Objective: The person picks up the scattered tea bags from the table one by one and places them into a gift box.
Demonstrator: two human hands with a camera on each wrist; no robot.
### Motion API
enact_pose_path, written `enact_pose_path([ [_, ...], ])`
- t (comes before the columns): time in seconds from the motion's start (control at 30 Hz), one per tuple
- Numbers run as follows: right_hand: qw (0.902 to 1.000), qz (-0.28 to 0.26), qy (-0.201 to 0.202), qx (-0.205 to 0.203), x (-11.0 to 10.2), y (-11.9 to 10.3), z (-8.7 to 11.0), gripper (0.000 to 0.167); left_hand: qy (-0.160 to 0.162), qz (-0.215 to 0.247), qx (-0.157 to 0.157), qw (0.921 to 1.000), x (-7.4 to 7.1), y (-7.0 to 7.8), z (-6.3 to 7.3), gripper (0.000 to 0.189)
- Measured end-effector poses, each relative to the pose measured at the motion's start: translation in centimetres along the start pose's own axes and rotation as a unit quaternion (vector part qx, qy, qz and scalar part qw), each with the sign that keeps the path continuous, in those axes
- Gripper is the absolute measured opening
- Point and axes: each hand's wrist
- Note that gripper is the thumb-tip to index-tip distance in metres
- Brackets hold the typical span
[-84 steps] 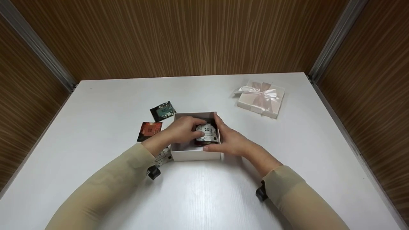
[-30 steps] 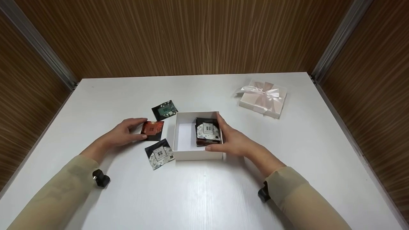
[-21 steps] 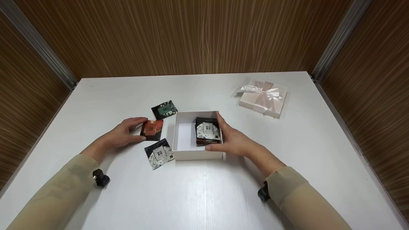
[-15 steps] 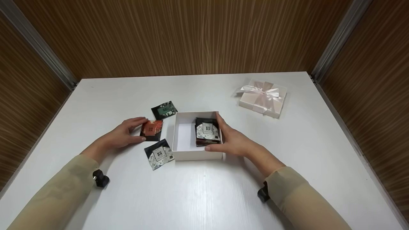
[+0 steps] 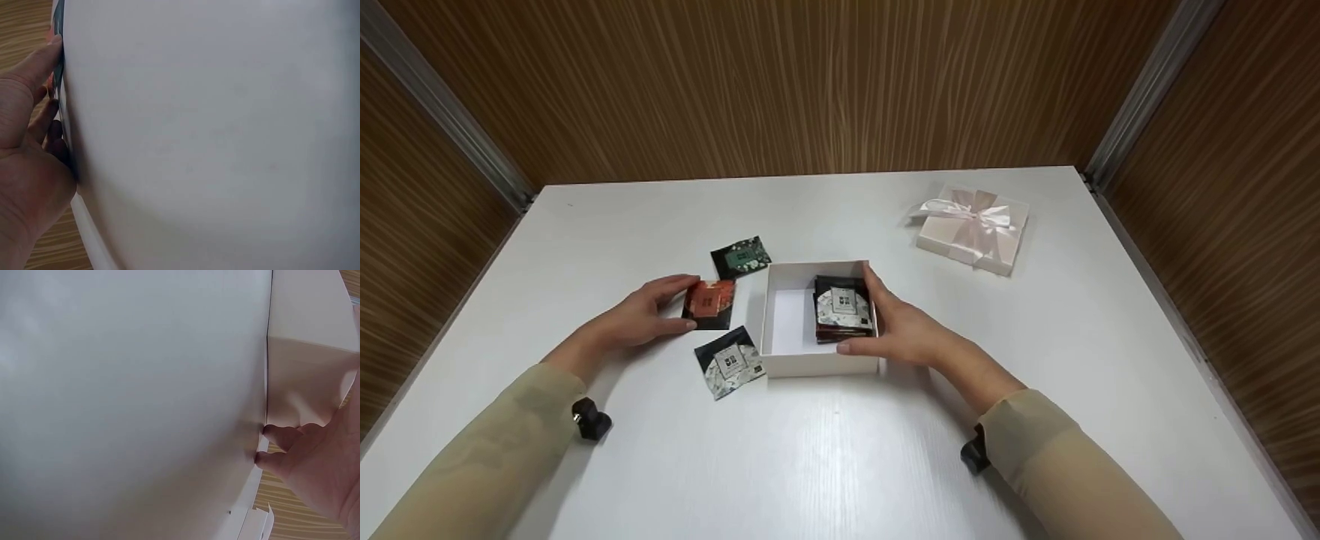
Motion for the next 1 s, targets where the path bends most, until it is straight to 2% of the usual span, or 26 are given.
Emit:
enact_pose_path([
  [0.4, 1.0000, 0.004, 0.000, -0.001, 0.18, 0.01, -0.19, 0.125, 0.024, 0.023, 0.033, 0.9989, 0.18, -0.49, -0.24, 0.077],
  [1.0, 1.0000, 0.009, -0.001, 0.003, 0.10, 0.18, 0.09, 0.126, 0.028, 0.039, 0.027, 0.9985, 0.30, -0.31, -0.37, 0.079],
])
Point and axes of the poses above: each hand's wrist, its own z-axis away from the middle knuckle, its own x-axis out of the palm, y = z × x, and after that the axes turned 6 degrees about z, right-handed
